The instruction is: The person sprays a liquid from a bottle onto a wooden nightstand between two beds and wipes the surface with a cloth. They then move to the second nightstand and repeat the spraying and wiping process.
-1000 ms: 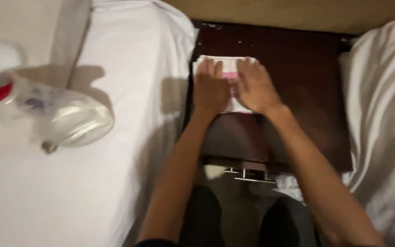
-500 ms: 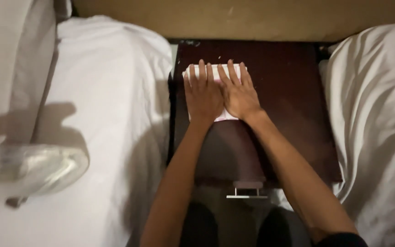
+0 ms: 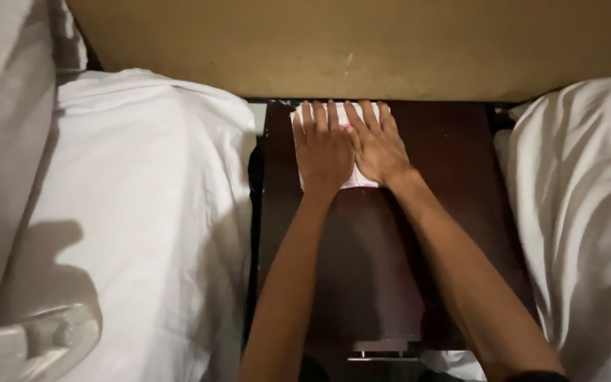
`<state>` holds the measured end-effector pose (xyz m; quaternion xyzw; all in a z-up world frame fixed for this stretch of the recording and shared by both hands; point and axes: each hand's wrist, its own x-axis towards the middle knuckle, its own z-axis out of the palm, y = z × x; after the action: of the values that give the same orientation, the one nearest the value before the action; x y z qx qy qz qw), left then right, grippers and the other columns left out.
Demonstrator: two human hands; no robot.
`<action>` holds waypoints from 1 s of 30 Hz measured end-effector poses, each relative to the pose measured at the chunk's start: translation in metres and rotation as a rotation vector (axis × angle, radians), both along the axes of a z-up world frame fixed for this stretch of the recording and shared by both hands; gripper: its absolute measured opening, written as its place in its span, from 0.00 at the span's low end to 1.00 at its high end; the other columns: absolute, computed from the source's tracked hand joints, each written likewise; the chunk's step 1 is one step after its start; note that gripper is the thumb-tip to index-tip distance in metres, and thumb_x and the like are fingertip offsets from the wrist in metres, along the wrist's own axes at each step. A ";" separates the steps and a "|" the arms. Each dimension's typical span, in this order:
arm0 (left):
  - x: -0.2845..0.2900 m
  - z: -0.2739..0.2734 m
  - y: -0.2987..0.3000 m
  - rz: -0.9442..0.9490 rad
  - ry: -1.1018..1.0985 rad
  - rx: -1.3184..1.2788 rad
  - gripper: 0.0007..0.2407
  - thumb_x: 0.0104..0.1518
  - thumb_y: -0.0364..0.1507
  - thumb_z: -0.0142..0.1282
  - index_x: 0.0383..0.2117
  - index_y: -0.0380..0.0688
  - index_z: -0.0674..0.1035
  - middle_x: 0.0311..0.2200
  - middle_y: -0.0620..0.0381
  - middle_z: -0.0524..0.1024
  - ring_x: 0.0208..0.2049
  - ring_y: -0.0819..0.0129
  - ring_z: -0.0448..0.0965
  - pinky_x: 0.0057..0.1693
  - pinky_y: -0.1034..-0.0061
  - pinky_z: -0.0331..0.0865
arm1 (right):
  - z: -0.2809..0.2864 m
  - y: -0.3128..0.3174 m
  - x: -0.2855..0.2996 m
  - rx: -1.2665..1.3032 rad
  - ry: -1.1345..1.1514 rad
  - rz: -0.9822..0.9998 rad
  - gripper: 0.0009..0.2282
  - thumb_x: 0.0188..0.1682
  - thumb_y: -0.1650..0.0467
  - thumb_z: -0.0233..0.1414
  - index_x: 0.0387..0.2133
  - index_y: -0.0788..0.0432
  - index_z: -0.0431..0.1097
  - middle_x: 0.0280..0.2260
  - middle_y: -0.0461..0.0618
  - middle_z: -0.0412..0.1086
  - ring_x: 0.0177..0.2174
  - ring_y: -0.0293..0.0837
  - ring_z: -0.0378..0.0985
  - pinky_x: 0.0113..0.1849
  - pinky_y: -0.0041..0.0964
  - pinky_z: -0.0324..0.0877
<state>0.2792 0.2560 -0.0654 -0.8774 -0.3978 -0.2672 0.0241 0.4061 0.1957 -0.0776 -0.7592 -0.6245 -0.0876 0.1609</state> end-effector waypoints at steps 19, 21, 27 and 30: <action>-0.013 0.008 -0.079 -0.002 -0.031 -0.026 0.25 0.63 0.39 0.43 0.64 0.38 0.66 0.66 0.43 0.61 0.70 0.48 0.53 0.71 0.52 0.45 | 0.017 -0.082 -0.015 -0.045 0.048 0.014 0.24 0.60 0.64 0.37 0.69 0.56 0.51 0.66 0.62 0.52 0.64 0.67 0.49 0.66 0.55 0.45; -0.014 0.015 -0.103 -0.012 0.040 -0.088 0.25 0.64 0.39 0.40 0.66 0.39 0.63 0.68 0.45 0.58 0.71 0.48 0.50 0.73 0.51 0.43 | 0.013 -0.102 -0.012 -0.044 0.038 -0.003 0.23 0.61 0.63 0.37 0.69 0.57 0.51 0.65 0.64 0.51 0.64 0.69 0.47 0.63 0.57 0.43; -0.003 0.012 -0.115 -0.050 0.071 -0.091 0.27 0.67 0.41 0.35 0.67 0.35 0.61 0.68 0.38 0.55 0.72 0.43 0.46 0.73 0.50 0.40 | 0.015 -0.128 -0.009 0.032 0.037 -0.002 0.23 0.61 0.63 0.36 0.70 0.53 0.52 0.67 0.63 0.52 0.64 0.69 0.49 0.64 0.56 0.46; 0.011 0.021 -0.109 -0.073 0.019 -0.201 0.28 0.63 0.42 0.37 0.64 0.33 0.61 0.66 0.38 0.56 0.71 0.44 0.47 0.71 0.51 0.41 | 0.017 -0.122 0.001 0.007 0.039 -0.031 0.23 0.60 0.63 0.37 0.69 0.54 0.53 0.66 0.63 0.53 0.63 0.71 0.50 0.63 0.57 0.47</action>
<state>0.2906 0.1474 -0.0440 -0.8917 -0.3902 -0.2184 -0.0700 0.4074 0.0736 -0.0602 -0.7698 -0.6091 -0.0777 0.1744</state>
